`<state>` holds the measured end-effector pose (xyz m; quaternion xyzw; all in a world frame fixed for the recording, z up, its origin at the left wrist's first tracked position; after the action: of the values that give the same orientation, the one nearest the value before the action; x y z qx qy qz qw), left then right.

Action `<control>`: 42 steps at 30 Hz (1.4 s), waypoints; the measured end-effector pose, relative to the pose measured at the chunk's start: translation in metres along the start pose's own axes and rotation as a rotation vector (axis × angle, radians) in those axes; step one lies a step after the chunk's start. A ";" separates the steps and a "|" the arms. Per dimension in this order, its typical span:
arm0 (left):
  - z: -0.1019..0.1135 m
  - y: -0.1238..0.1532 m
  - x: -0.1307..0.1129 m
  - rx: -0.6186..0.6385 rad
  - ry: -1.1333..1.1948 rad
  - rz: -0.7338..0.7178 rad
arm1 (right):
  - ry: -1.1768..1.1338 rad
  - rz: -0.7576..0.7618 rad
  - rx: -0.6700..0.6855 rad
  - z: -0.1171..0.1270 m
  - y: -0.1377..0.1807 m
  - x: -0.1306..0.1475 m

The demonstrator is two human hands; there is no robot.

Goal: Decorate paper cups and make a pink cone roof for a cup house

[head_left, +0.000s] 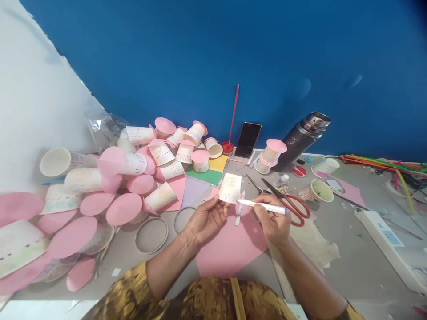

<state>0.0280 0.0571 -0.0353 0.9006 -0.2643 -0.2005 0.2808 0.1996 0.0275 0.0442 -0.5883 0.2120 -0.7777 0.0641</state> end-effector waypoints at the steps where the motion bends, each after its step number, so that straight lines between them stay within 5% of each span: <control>1: -0.001 0.000 -0.001 0.004 0.000 -0.004 | -0.009 -0.012 0.009 -0.001 0.000 -0.001; 8: -0.002 0.002 0.002 0.012 -0.029 0.034 | -0.008 -0.073 -0.243 0.016 -0.005 -0.014; 17: -0.001 0.005 0.020 0.099 -0.161 0.216 | -0.236 -0.311 -0.102 0.006 -0.013 -0.035; 25: -0.002 0.003 0.016 0.149 -0.131 0.154 | -0.213 -0.390 -0.064 0.002 -0.013 -0.043; 33: -0.017 0.015 0.024 0.410 -0.158 0.064 | -0.128 -0.364 -0.174 0.009 -0.013 -0.035; 37: -0.023 0.018 0.017 0.435 -0.115 0.027 | -0.050 -0.246 -0.196 0.013 -0.014 -0.028; 42: -0.025 0.016 0.000 0.355 0.002 -0.023 | 0.130 0.122 -0.214 0.020 -0.009 0.009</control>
<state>0.0346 0.0558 -0.0063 0.9392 -0.2850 -0.1532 0.1154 0.2167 0.0271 0.0603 -0.5263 0.3327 -0.7817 0.0344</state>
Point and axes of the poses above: each hand's wrist, its own y-axis away from the middle knuckle, its own z-axis out of the back of the hand, x = y × z, the point moved 8 cm from there along -y, towards the middle knuckle, and after that the axes turned 4 degrees about -z, right-handed, at the moved point
